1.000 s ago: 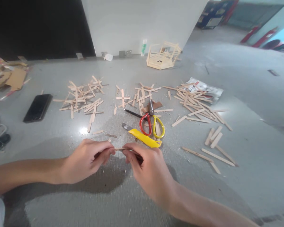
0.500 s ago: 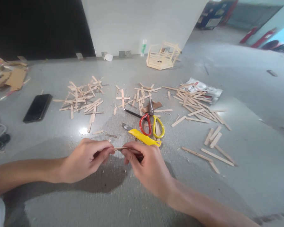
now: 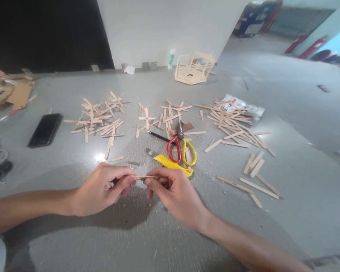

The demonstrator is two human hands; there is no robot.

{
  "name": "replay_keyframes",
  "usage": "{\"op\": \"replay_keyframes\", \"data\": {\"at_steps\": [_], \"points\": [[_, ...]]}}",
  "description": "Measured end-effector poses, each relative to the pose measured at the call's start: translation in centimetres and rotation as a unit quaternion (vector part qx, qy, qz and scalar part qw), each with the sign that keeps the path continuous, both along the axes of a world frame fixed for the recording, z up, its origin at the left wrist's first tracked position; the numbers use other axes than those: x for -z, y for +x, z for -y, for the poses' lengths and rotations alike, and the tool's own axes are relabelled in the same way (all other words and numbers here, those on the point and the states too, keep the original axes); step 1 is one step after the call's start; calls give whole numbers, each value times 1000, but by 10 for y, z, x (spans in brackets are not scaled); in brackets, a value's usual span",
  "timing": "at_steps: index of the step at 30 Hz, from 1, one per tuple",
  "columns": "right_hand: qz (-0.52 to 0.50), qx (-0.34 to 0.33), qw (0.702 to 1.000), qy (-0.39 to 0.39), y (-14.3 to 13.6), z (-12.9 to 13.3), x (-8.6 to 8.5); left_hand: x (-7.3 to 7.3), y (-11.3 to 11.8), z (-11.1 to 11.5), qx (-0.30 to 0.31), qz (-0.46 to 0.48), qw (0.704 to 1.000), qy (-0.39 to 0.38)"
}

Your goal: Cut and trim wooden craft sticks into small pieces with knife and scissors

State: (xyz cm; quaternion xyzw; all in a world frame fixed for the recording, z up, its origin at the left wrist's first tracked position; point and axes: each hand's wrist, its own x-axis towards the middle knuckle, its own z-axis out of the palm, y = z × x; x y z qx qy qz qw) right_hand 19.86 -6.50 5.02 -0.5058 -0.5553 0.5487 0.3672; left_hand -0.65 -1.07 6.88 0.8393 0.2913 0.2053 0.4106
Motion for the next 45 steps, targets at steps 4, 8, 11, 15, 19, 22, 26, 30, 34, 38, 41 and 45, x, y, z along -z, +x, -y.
{"op": "replay_keyframes", "data": {"at_steps": [4,8,11,15,19,22,26,30,34,38,41,45], "points": [[-28,-15,999,-30,1,-3,2,1,0,1,-1,4,1000,3],[-45,-17,998,-46,1,-3,3,2,0,1,-6,5,1000,2],[-50,-16,998,-46,0,-4,4,2,0,1,-6,6,1000,4],[-60,-16,997,-53,0,-5,6,1,0,1,-9,3,1000,-1],[-77,-18,995,-60,-1,-5,6,0,1,1,-10,4,1000,-4],[-86,-20,994,-62,-2,-5,6,0,0,0,-11,6,1000,-2],[-92,-15,994,-63,-2,-5,8,2,0,0,-13,10,1000,-3],[-96,-11,994,-58,-2,-5,11,2,1,1,-17,14,1000,-6],[-95,-2,994,-44,-4,-5,13,2,1,2,-20,20,999,-20],[-94,5,995,-34,-6,-5,14,3,1,2,-23,24,999,-31],[-98,4,995,-30,-6,-4,15,4,1,2,-28,23,999,-39],[-104,7,994,-29,-7,-3,17,5,1,2,-28,28,998,-45]]}}
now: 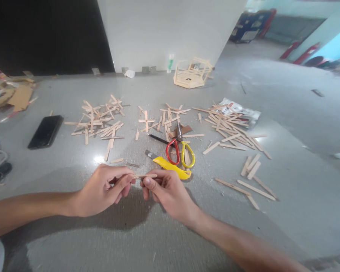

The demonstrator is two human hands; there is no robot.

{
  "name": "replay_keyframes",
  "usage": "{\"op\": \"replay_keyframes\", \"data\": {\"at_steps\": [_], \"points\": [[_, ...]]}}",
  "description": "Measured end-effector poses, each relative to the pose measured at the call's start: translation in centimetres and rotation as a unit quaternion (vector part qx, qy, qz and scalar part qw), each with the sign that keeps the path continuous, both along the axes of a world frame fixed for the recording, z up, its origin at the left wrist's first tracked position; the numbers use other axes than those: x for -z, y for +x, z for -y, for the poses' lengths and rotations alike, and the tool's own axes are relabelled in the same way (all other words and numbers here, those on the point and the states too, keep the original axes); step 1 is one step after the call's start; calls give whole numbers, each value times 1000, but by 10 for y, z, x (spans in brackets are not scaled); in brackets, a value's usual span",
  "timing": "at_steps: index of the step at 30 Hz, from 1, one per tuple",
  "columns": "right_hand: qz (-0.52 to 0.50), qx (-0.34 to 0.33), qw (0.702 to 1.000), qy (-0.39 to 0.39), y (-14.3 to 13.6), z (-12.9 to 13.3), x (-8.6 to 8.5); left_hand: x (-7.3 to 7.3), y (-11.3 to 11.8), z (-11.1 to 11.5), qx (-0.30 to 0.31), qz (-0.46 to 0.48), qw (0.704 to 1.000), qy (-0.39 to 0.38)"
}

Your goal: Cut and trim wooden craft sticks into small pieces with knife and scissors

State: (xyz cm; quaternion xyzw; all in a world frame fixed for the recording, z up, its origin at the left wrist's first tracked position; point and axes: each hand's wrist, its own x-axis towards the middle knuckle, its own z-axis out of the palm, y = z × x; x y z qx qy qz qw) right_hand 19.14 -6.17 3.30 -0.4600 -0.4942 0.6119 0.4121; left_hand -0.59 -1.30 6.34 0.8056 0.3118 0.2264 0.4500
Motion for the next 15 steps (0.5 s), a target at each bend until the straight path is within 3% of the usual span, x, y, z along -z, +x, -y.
{"op": "replay_keyframes", "data": {"at_steps": [15], "points": [[-46,18,999,2,-4,1,5,-1,1,1,-12,22,997,-73]]}}
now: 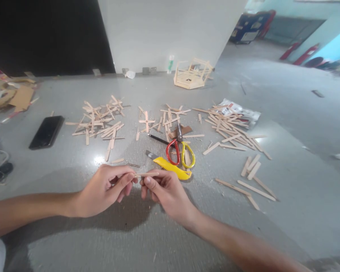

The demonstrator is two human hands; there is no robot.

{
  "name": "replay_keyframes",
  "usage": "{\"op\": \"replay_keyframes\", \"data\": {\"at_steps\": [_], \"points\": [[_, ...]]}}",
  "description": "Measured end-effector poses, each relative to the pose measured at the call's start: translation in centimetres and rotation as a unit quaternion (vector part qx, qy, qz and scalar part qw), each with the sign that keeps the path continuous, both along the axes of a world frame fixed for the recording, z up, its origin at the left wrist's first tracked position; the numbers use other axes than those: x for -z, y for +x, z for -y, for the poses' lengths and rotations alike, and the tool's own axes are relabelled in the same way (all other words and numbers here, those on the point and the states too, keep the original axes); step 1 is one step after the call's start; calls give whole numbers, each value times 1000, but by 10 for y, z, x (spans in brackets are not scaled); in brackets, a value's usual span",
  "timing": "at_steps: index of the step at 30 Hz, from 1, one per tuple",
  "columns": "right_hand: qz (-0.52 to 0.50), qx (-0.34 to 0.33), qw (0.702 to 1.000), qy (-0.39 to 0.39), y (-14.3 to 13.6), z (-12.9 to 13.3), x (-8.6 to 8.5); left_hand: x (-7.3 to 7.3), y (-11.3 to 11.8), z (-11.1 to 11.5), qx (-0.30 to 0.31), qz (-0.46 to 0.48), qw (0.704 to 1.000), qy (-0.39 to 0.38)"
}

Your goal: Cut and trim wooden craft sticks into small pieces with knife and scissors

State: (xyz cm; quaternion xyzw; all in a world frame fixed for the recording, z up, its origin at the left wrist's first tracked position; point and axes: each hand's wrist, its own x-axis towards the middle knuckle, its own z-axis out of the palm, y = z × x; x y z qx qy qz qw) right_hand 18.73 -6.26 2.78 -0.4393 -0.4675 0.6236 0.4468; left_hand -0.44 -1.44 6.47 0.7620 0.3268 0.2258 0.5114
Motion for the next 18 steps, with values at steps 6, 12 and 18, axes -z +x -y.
{"op": "replay_keyframes", "data": {"at_steps": [6,12,18], "points": [[17,9,1000,18,0,-2,3,1,1,-1,9,-2,999,-47],[176,115,965,156,1,3,-5,5,3,2,-54,35,996,-62],[289,195,888,299,0,6,-9,8,4,8,-61,64,993,-82]]}}
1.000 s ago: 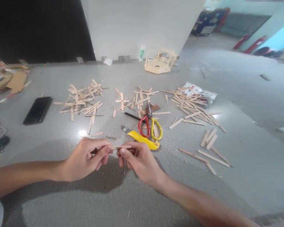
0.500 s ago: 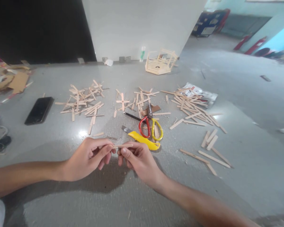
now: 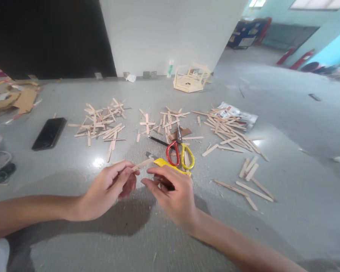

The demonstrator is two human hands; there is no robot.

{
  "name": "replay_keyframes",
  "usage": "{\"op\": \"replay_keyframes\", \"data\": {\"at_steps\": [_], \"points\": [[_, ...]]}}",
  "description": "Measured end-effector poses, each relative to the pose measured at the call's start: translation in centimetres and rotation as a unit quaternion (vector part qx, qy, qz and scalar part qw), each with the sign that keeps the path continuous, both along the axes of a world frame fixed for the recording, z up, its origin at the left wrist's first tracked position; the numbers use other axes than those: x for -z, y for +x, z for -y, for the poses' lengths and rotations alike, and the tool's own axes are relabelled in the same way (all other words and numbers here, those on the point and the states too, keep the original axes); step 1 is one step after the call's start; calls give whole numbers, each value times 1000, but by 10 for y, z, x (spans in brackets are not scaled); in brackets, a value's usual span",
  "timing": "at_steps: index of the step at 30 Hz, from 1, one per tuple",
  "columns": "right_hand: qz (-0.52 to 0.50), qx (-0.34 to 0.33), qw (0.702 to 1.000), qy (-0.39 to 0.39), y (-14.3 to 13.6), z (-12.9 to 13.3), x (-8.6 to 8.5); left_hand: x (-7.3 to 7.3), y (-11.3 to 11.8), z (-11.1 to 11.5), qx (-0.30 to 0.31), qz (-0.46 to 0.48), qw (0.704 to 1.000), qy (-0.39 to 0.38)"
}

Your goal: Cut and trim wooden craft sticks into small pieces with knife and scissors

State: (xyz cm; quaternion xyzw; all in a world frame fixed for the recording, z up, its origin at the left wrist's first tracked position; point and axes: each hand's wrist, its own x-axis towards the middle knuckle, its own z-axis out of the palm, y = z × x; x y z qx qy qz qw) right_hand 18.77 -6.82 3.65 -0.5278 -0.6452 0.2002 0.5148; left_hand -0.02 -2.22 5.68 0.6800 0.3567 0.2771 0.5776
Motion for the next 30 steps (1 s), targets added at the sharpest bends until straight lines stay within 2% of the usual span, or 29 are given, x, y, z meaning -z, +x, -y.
{"op": "replay_keyframes", "data": {"at_steps": [3,7,18,25,30], "points": [[32,-11,998,56,-1,0,1,0,0,5,42,-27,999,2],[47,2,996,77,-1,1,2,0,1,8,80,-26,996,-18],[39,45,994,89,-2,10,5,3,4,8,83,28,993,-85],[21,32,997,73,-3,8,3,5,4,7,67,43,991,-110],[1,11,998,55,-1,7,3,7,5,6,72,44,983,-164]]}}
